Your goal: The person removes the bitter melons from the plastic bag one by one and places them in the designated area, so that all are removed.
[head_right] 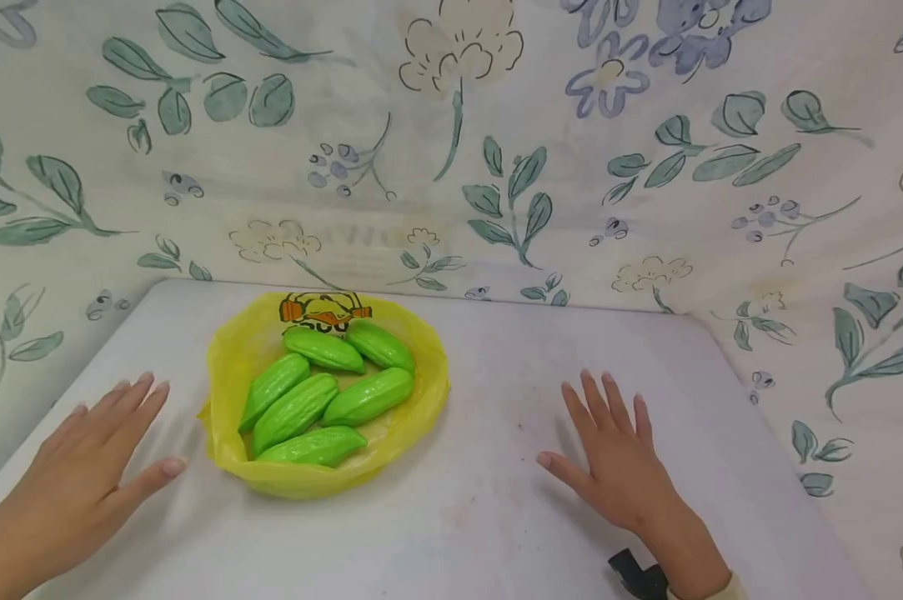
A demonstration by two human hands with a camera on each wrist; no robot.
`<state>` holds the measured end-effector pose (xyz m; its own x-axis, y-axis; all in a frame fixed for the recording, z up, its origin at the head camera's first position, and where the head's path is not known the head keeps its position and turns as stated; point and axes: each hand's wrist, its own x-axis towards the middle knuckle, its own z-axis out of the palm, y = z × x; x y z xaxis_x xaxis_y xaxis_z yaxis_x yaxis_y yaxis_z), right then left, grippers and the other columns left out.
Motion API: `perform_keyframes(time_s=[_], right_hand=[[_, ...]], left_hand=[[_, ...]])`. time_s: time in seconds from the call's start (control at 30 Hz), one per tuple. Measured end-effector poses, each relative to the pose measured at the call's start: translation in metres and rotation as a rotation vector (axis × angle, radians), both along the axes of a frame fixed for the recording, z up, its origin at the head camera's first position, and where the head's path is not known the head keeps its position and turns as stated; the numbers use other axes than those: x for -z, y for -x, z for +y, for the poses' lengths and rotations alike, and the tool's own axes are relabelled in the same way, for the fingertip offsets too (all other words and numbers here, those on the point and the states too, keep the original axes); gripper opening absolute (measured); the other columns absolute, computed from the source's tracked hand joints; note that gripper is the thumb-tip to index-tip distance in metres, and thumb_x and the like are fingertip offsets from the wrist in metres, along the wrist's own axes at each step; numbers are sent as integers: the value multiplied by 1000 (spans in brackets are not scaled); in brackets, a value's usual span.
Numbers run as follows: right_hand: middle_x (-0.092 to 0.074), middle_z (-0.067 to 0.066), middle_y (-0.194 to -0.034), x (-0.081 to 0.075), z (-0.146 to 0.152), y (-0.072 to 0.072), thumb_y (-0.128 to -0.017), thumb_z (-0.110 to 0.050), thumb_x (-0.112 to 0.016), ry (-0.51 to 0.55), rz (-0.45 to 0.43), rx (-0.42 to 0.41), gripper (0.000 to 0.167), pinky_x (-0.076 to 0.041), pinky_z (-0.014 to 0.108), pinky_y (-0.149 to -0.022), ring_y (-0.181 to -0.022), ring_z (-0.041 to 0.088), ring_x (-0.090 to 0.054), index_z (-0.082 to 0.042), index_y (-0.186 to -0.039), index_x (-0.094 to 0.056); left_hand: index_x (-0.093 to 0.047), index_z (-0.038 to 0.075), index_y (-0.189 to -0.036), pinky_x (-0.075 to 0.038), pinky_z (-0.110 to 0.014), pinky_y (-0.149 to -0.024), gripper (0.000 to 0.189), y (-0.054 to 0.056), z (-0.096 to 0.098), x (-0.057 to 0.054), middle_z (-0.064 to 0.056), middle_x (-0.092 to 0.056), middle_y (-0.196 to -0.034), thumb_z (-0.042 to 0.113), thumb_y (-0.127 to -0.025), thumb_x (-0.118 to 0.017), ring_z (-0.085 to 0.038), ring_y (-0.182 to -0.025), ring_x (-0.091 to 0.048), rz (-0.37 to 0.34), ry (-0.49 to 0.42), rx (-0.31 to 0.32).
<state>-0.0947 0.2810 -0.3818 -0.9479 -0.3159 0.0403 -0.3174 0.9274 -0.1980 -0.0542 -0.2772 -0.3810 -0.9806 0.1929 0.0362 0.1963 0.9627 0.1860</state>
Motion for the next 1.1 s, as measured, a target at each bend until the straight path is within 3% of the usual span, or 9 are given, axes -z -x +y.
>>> perform_keyframes(time_s=[0.07,0.17,0.27,0.33,0.47,0.7,0.93,1.1], right_hand=[[-10,20,-173,1,0,0,-100,-61,-61,6,-2,-5,92,13,65,-119,-158,41,3,-7,-165,-25],[-10,19,-173,2,-2,0,-100,-63,-59,17,-7,-11,93,12,66,-119,-158,41,2,-8,-165,-25],[-13,19,-172,2,-4,1,-100,-65,-59,27,-7,-20,92,8,68,-119,-158,41,-1,-9,-165,-26],[-15,18,-172,2,-6,1,-99,-66,-59,30,-11,-23,92,4,69,-119,-158,41,-3,-10,-165,-26],[-17,17,-172,3,-12,2,-98,-65,-61,36,-24,-29,92,-3,71,-119,-159,40,-5,-11,-165,-29],[-18,14,-173,1,-20,3,-97,-67,-62,8,-10,-39,93,-7,70,-119,-159,38,-6,-13,-165,-29],[-18,12,-173,-7,-33,11,-96,-65,-65,-29,24,-112,93,-9,68,-121,-159,37,-7,-14,-165,-29],[-19,10,-173,-14,-46,17,-95,-72,-59,-47,65,-189,96,-12,65,-121,-159,34,-9,-15,-165,-28]], left_hand=[[-19,-7,-162,20,-53,-118,93,0,1,0,-34,-14,-166,57,-105,-55,-51,-154,-2,17,0,-5],[-20,-8,-161,2,-63,-122,92,1,2,-2,-36,-23,-163,56,-105,-55,-56,-149,-19,37,-24,-34],[-19,-8,-161,-20,-72,-114,94,3,4,-5,-38,-30,-158,60,-105,-51,-60,-140,-30,-13,-64,-96],[-19,-8,-161,-27,-75,-108,95,5,6,-8,-39,-31,-156,65,-105,-45,-62,-137,-31,-81,-85,-146],[-26,-7,-159,-33,-78,-101,94,6,8,-13,-39,-39,-152,69,-105,-39,-63,-132,-37,-143,-107,-203],[-35,-4,-156,-39,-75,-96,87,6,18,-17,-31,-52,-145,67,-106,-39,-58,-129,-46,-127,-146,-195],[-41,2,-154,-42,-74,-92,81,4,28,-23,-27,-59,-140,67,-106,-41,-54,-125,-52,-106,-174,-200],[-52,4,-144,-48,-65,-81,76,3,32,-26,-22,-66,-130,68,-104,-44,-42,-104,-65,-99,-189,-221]])
